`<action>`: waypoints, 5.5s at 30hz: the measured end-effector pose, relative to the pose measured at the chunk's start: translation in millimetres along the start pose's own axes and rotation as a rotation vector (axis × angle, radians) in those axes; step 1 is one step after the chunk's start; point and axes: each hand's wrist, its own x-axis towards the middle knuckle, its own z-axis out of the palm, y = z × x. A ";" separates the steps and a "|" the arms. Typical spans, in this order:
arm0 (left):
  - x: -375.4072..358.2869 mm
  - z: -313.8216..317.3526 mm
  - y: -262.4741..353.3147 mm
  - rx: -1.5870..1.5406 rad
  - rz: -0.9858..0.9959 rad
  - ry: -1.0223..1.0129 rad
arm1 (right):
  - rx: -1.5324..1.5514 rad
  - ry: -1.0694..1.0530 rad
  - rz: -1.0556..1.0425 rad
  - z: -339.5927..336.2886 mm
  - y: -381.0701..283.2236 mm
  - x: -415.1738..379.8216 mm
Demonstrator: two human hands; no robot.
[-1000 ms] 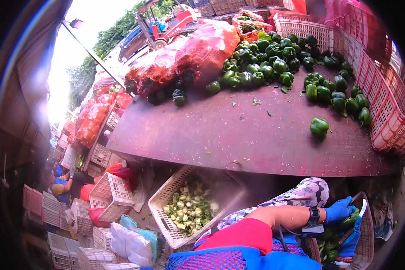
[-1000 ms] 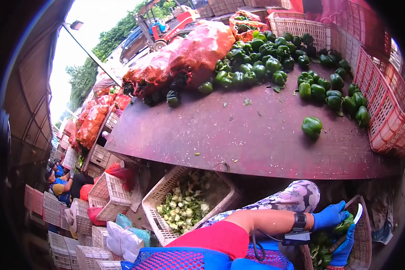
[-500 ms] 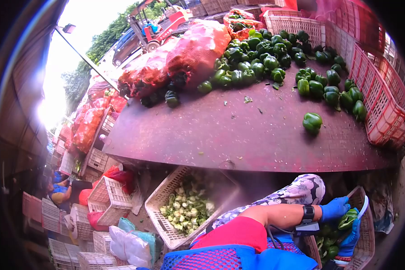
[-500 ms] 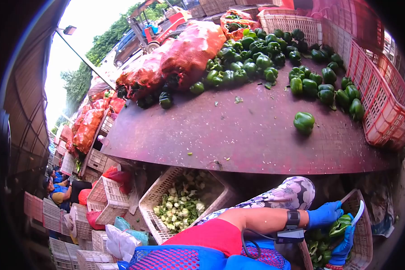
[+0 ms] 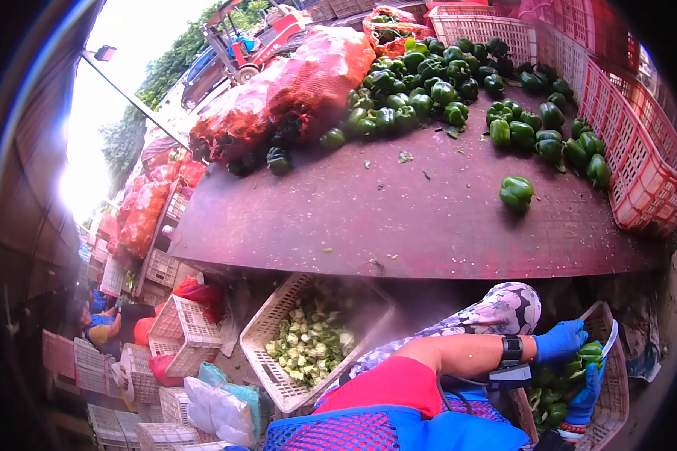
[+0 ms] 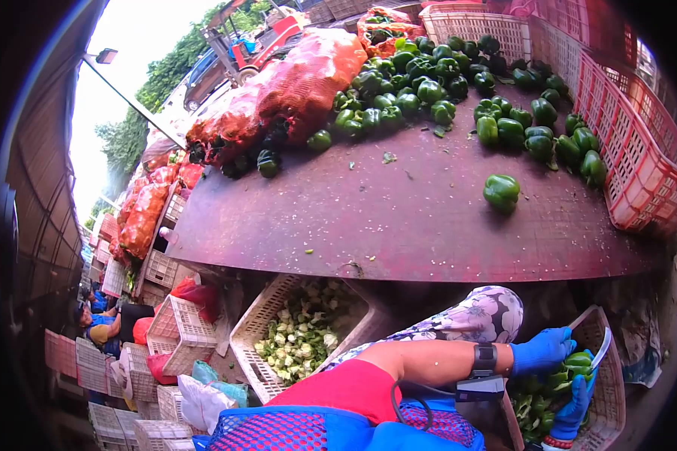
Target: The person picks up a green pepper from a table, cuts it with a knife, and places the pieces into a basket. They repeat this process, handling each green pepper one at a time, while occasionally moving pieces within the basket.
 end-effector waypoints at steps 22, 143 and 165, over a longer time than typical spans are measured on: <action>-3.8 -73.5 81.0 -0.992 -0.148 -0.345 | 0.212 0.139 -0.031 -70.5 -3.7 -4.3; 25.2 73.3 14.5 0.153 -0.022 -0.324 | -1.150 0.797 -0.062 -6.5 -14.6 5.4; 48.6 55.7 55.6 -0.322 -0.192 -0.868 | 0.092 0.427 0.187 -28.5 -61.3 -33.0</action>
